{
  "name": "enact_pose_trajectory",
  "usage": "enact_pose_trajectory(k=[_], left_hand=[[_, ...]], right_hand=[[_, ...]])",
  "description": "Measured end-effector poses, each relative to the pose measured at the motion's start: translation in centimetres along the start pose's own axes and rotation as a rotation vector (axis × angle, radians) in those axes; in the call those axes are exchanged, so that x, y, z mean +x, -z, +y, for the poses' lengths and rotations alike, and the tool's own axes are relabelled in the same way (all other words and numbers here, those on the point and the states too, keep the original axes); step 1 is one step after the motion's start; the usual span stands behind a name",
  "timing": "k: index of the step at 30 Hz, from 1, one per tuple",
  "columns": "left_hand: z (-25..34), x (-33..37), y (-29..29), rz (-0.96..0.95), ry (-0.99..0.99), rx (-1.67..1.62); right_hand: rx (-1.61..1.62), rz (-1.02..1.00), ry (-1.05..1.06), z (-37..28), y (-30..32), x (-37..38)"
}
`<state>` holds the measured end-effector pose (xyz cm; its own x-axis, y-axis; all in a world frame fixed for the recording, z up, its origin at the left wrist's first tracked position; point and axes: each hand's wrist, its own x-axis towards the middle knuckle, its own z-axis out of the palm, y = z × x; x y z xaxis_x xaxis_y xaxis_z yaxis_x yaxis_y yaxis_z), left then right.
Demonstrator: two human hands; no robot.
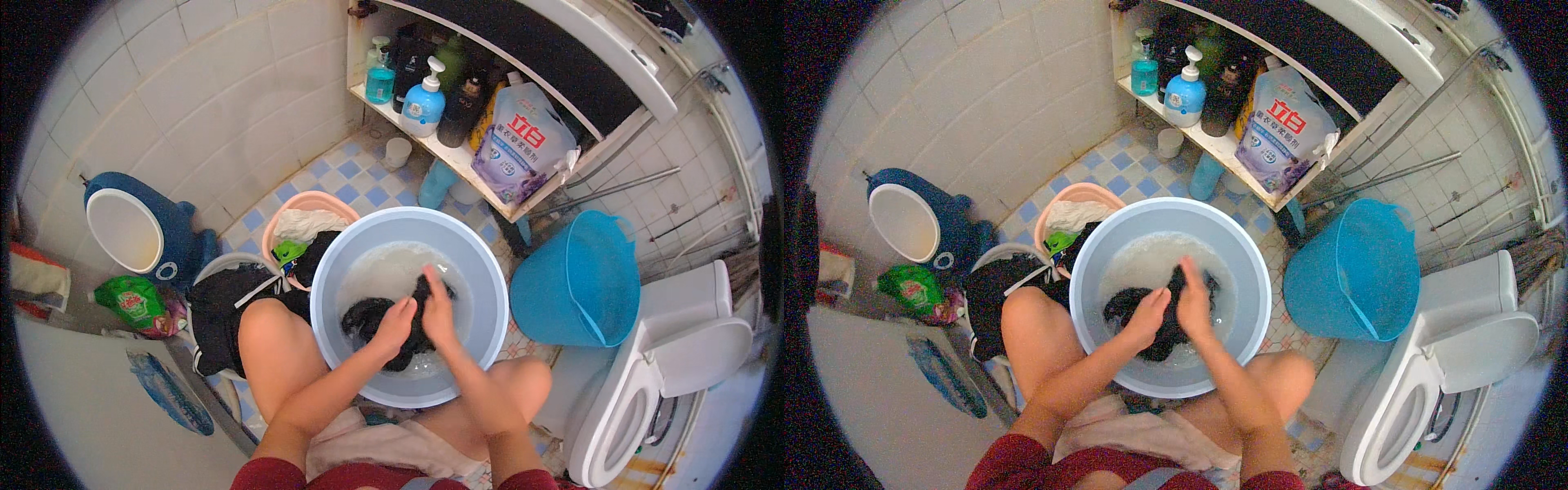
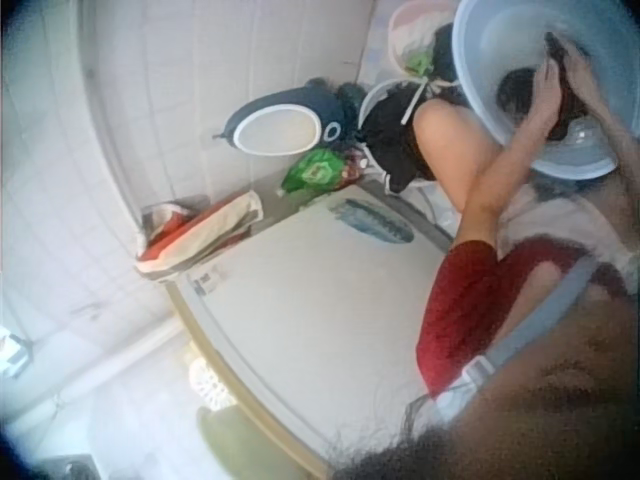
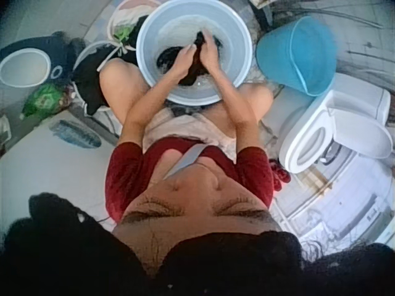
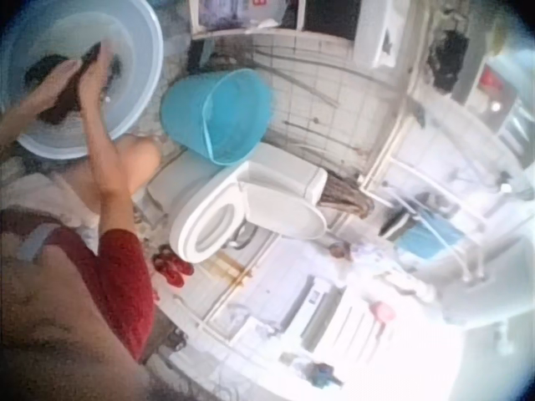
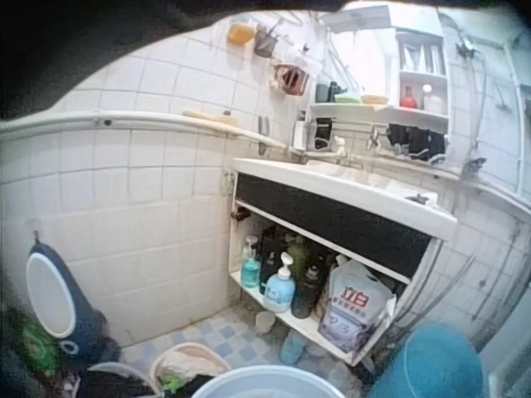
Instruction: The person hand-washes black clothing in a basin of water by scrubbing the fabric and rinsing it, then moves the item to a different container.
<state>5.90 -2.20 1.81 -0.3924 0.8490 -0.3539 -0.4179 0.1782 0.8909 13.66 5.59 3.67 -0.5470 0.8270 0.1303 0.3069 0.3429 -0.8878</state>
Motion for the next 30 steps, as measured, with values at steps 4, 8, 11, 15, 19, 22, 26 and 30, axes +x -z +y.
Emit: enact_pose_trajectory(k=[4, 8, 11, 15, 19, 22, 26, 30], left_hand=[[0.0, 1.4, 1.5, 0.097, 0.020, 0.153], [1.0, 2.6, 1.7, 0.115, 0.168, -0.234], [-1.4, 1.1, 1.2, 0.077, -0.022, -0.001], [-2.1, 3.1, 2.9, 0.066, -0.064, -0.076], [-0.7, 2.7, 2.4, 0.119, 0.061, -0.120], [0.2, 1.0, 1.5, 0.039, -0.044, 0.312], [5.8, 1.2, 1.8, 0.151, -0.296, 0.463], [7.6, 1.6, 4.6, 0.288, -0.354, 0.545]], right_hand=[[-0.104, -0.097, 0.124, -1.2, -0.7, -1.8], [-0.065, -0.129, 0.212, -1.9, -2.4, -3.5], [-0.043, -0.079, -0.028, -1.2, 0.0, -0.3], [-0.123, -0.124, 0.201, -1.4, -1.5, -2.3], [-0.093, -0.138, 0.187, -1.8, -2.5, -3.3], [-0.080, -0.090, -0.062, 0.6, 0.5, 0.1], [0.354, 0.072, -0.133, 3.3, 2.5, 2.3], [-0.342, -0.245, -0.183, 2.3, 2.8, 0.6]])
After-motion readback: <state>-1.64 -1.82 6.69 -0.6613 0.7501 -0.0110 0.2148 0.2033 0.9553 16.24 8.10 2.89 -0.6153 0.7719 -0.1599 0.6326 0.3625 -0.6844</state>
